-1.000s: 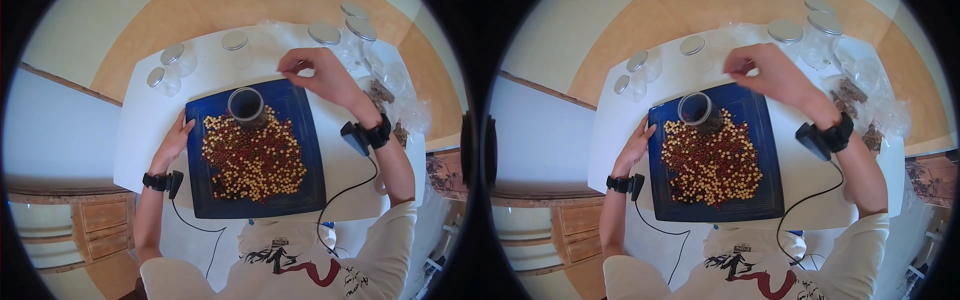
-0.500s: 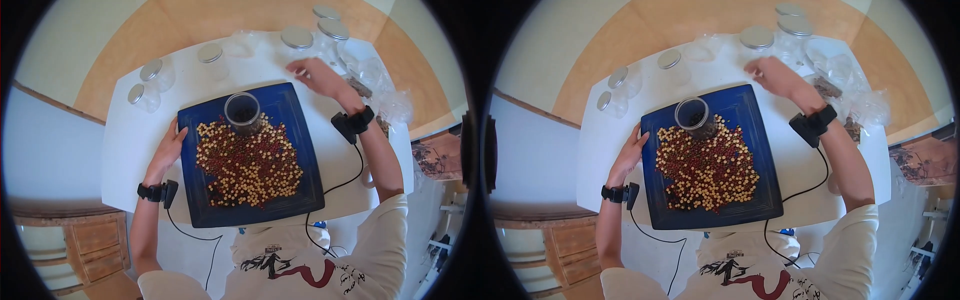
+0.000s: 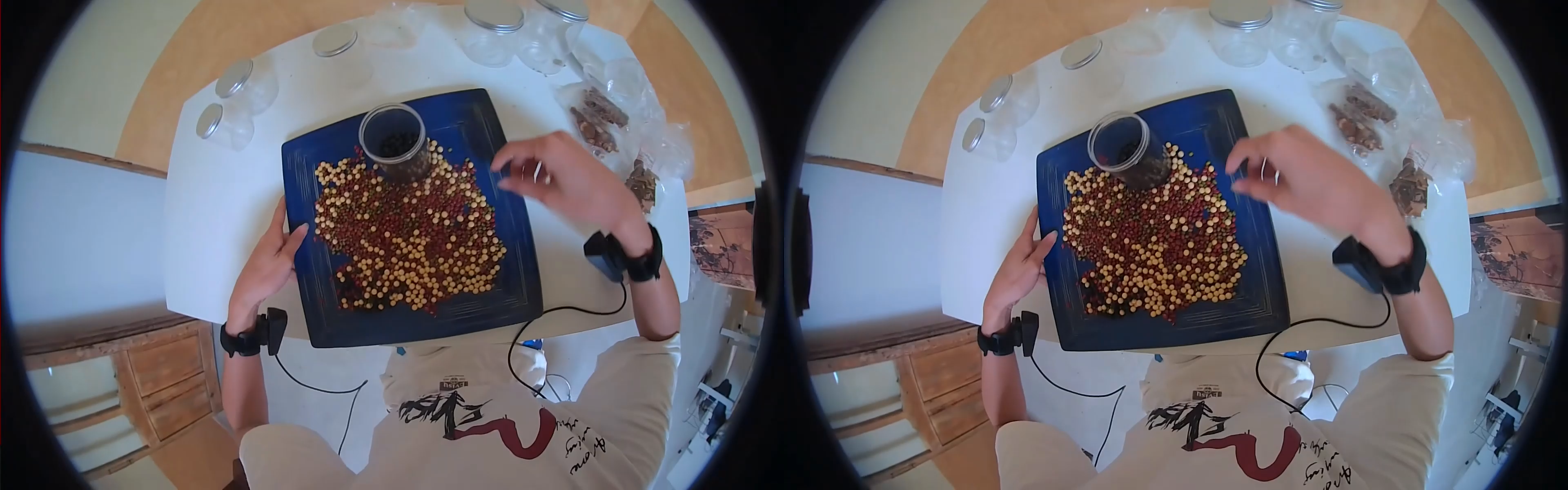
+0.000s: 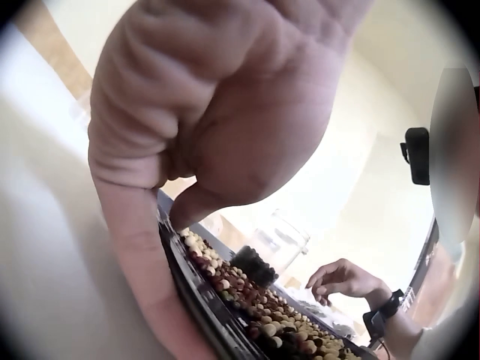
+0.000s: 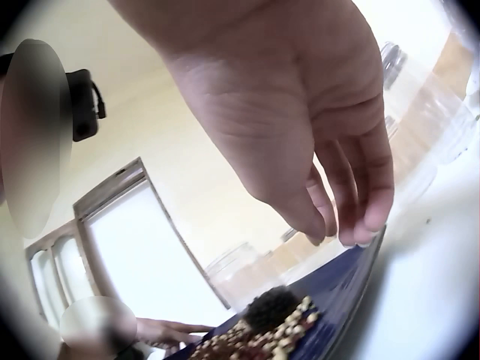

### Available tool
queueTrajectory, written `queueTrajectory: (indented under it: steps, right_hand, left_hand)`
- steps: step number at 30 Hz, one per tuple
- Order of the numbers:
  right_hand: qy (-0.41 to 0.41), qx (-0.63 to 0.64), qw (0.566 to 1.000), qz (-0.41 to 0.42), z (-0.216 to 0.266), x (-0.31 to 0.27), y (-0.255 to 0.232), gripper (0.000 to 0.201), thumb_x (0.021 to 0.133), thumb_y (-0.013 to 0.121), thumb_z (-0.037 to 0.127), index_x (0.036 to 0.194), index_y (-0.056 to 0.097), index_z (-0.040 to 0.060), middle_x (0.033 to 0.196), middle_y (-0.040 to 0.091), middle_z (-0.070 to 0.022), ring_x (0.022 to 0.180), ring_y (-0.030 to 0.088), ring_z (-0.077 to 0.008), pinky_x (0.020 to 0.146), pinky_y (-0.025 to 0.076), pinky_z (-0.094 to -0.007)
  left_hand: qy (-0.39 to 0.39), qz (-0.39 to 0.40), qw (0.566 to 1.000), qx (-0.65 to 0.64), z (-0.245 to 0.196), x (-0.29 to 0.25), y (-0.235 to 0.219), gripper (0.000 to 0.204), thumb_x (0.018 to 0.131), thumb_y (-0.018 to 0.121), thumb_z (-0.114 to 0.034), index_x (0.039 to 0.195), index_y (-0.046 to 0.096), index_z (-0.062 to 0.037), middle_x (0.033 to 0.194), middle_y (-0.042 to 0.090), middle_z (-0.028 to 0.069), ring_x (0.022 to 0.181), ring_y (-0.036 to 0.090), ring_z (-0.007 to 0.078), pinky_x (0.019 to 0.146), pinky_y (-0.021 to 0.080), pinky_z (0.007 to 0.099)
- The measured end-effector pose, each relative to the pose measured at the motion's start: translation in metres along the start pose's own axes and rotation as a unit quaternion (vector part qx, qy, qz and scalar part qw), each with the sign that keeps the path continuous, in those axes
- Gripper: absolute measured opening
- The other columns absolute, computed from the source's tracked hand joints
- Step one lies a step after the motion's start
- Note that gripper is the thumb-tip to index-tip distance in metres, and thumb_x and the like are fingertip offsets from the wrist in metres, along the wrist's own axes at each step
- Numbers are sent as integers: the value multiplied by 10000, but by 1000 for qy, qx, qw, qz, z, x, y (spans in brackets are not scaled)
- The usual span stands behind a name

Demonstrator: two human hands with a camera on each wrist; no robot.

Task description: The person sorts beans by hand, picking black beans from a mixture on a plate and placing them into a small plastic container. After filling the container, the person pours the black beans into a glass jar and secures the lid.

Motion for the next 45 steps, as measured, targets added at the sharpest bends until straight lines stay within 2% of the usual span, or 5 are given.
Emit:
queueTrajectory:
  steps: [13, 18, 22, 27, 45]
  right_hand:
    - [-83, 5, 995, 45, 62, -12, 74, 197, 910, 783, 26, 1099, 735, -1, 960, 711, -129, 886, 740, -308, 770, 593, -400]
    - [-124, -10, 989, 84, 90, -9, 100, 183, 925, 724, 50, 1092, 715, -25, 1021, 711, -158, 955, 724, -384, 841, 594, -462]
    - [-151, -20, 986, 73, 98, 4, 117, 188, 877, 698, 1, 1060, 682, -38, 972, 682, -176, 916, 707, -391, 810, 583, -482]
    - [-191, -25, 979, 61, 101, 15, 136, 212, 826, 672, -31, 1036, 651, -49, 942, 659, -188, 924, 689, -389, 796, 573, -480]
    - [-161, -15, 986, 44, 98, 20, 132, 77, 891, 712, 1, 951, 694, -45, 924, 677, -178, 897, 717, -367, 761, 577, -443]
  left_hand:
    - [52, 11, 998, -15, 3, 3, -1, 769, 1154, 512, -252, 1736, 27, -116, 894, 739, 130, 637, 688, 148, 535, 553, 307]
    - [161, -101, 936, 297, -11, -6, -18, 501, 1058, 693, -250, 1507, 568, -67, 834, 688, 119, 669, 678, 239, 633, 540, 349]
    - [255, -162, 891, 339, -42, -30, -2, 267, 938, 791, -168, 1160, 703, -48, 844, 660, 137, 748, 680, 325, 679, 517, 395]
    - [384, 71, 883, 260, -51, -27, 29, 244, 853, 815, -92, 1050, 681, -41, 973, 667, 111, 940, 680, 351, 782, 551, 446]
    - [382, 67, 895, 223, -45, -22, 28, 190, 836, 809, -46, 1016, 755, -72, 972, 748, 56, 925, 720, 294, 782, 580, 398]
Point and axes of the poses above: each hand's wrist, its own x-axis towards the middle knuckle, its own y-axis out of the palm, z = x × y, the point moved 2 cm from there along x, towards the middle knuckle
